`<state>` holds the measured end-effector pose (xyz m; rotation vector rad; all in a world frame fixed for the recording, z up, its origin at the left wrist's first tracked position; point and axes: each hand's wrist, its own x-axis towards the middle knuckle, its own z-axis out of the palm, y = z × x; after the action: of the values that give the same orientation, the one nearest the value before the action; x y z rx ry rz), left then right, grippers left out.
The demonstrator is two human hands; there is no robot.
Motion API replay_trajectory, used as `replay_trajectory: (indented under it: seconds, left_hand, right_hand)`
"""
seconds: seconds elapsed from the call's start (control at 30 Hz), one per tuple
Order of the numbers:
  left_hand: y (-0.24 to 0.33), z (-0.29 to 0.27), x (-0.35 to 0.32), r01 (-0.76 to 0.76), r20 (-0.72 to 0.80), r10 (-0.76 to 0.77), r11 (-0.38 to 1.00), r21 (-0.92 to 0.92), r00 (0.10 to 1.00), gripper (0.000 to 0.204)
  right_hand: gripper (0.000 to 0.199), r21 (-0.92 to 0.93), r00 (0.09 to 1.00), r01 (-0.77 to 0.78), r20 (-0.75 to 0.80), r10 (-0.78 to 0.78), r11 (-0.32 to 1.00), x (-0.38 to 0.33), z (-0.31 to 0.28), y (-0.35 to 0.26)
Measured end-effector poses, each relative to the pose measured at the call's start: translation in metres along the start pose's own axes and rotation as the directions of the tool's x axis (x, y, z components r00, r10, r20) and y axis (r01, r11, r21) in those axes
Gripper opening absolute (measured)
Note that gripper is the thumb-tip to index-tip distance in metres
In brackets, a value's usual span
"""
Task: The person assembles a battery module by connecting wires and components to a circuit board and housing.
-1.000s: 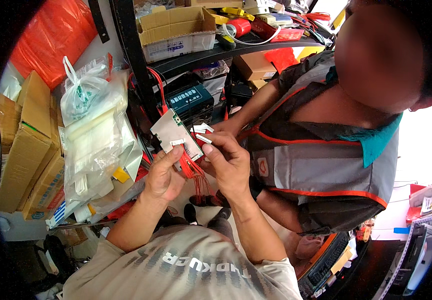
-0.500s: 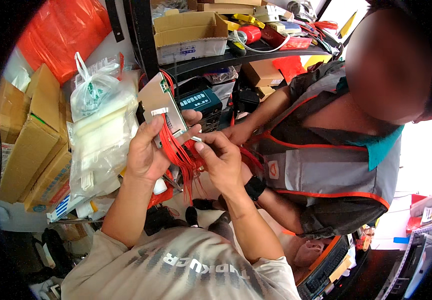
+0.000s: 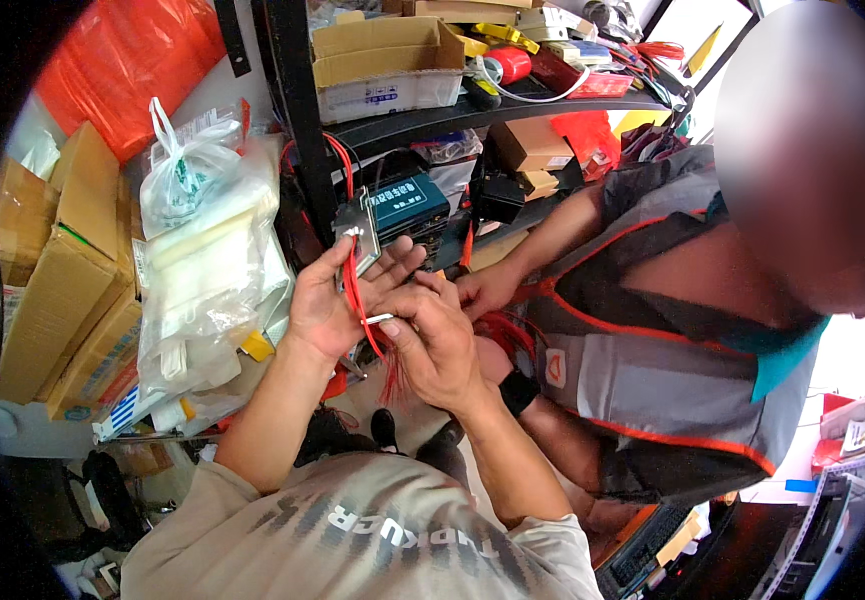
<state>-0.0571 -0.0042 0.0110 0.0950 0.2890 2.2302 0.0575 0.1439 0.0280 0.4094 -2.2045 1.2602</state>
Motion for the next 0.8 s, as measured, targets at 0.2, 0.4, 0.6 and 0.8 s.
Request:
replay_trajectory:
  seconds: [0.2, 0.4, 0.6, 0.8]
  left_hand:
    - [0.003, -0.002, -0.010, -0.020, -0.143, 0.049, 0.980, 0.196, 0.989, 0.044]
    - [-0.007, 0.010, -0.026, -0.189, -0.036, 0.214, 0.922, 0.339, 0.976, 0.036]
    - [-0.017, 0.000, -0.030, -0.066, -0.151, 0.134, 0.918, 0.390, 0.979, 0.033]
    - [-0.032, 0.014, -0.031, -0.047, -0.191, 0.156, 0.877, 0.478, 0.969, 0.032]
  right_hand:
    - [0.013, 0.373, 0.933, -0.289, -0.096, 0.346, 0.882, -0.005, 0.004, -0.003]
    - [0.021, 0.532, 0.823, -0.435, -0.094, 0.561, 0.727, -0.004, -0.013, -0.003]
    - [0.014, 0.494, 0.847, -0.425, -0.077, 0.525, 0.759, 0.007, -0.020, -0.006]
    - [0.013, 0.324, 0.816, -0.497, -0.141, 0.561, 0.805, -0.001, -0.016, -0.009]
